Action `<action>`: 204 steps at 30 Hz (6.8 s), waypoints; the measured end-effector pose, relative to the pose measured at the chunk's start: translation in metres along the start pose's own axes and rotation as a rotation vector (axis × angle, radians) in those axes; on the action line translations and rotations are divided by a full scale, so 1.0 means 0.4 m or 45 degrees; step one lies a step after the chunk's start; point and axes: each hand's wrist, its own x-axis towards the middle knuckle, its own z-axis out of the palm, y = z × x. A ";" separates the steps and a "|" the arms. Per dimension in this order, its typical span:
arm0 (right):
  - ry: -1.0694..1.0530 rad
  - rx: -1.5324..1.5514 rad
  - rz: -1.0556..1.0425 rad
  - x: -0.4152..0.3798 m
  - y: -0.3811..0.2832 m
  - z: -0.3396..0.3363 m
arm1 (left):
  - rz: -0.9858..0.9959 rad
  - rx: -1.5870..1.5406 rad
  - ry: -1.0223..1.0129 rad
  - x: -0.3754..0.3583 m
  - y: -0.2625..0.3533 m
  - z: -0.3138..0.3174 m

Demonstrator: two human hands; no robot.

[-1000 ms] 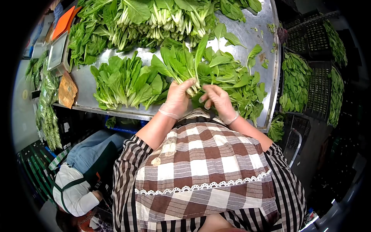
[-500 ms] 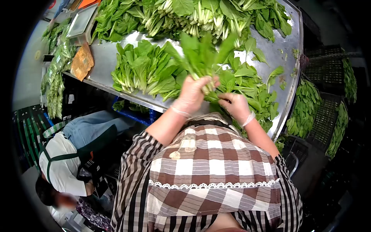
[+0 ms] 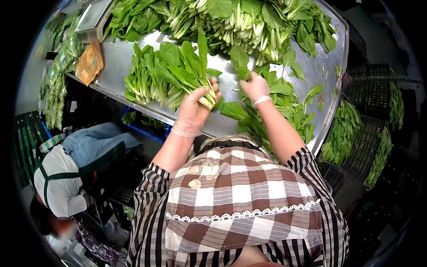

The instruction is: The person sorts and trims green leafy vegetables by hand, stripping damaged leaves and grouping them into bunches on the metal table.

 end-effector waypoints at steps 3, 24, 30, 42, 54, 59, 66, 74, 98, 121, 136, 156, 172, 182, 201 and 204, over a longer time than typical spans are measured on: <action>-0.123 0.804 -0.041 -0.027 0.034 -0.027 | -0.044 0.058 0.085 -0.006 -0.011 0.020; 0.472 0.593 -0.963 -0.292 0.008 -0.139 | -0.034 0.379 0.124 0.024 -0.183 0.085; -0.157 0.111 -0.193 -0.306 0.072 -0.174 | -0.141 0.315 0.048 0.024 -0.154 0.063; -0.119 1.011 -0.032 -0.290 0.043 -0.166 | -0.226 0.467 -0.078 0.000 -0.153 0.094; -0.361 0.726 -0.358 -0.303 0.009 -0.144 | 0.301 1.191 -0.205 -0.037 -0.106 0.059; -0.448 0.734 -0.321 -0.305 0.038 -0.100 | 0.609 1.312 0.121 -0.054 0.040 0.023; -0.501 0.623 -0.422 -0.314 0.041 -0.060 | 0.975 1.765 0.468 0.046 0.248 -0.263; -0.556 0.500 -0.410 -0.321 0.036 -0.046 | 0.407 3.227 0.668 0.047 0.220 -0.222; -0.546 0.443 -0.422 -0.323 0.027 -0.046 | 0.919 2.660 0.469 -0.051 0.153 -0.108; 0.588 0.984 -0.109 0.103 0.052 -0.212 | 1.238 2.053 0.012 -0.070 0.070 0.002; 0.016 1.553 0.206 0.081 -0.002 -0.266 | 0.523 1.699 -0.368 0.007 -0.105 0.069; -0.530 1.392 -0.026 -0.290 0.018 -0.108 | -0.059 0.638 -0.219 0.025 -0.136 0.060; -0.321 1.400 0.015 -0.318 0.033 -0.064 | -0.049 0.761 -0.019 0.014 -0.151 0.064; -0.576 1.897 0.233 -0.306 0.064 -0.080 | -0.125 0.714 -0.255 0.020 -0.144 0.045; -0.481 1.525 0.023 -0.362 0.074 -0.078 | -0.264 1.048 -0.263 -0.004 -0.177 0.056; -0.314 1.608 0.085 -0.366 0.105 -0.067 | -0.226 0.725 -0.304 0.004 -0.183 0.058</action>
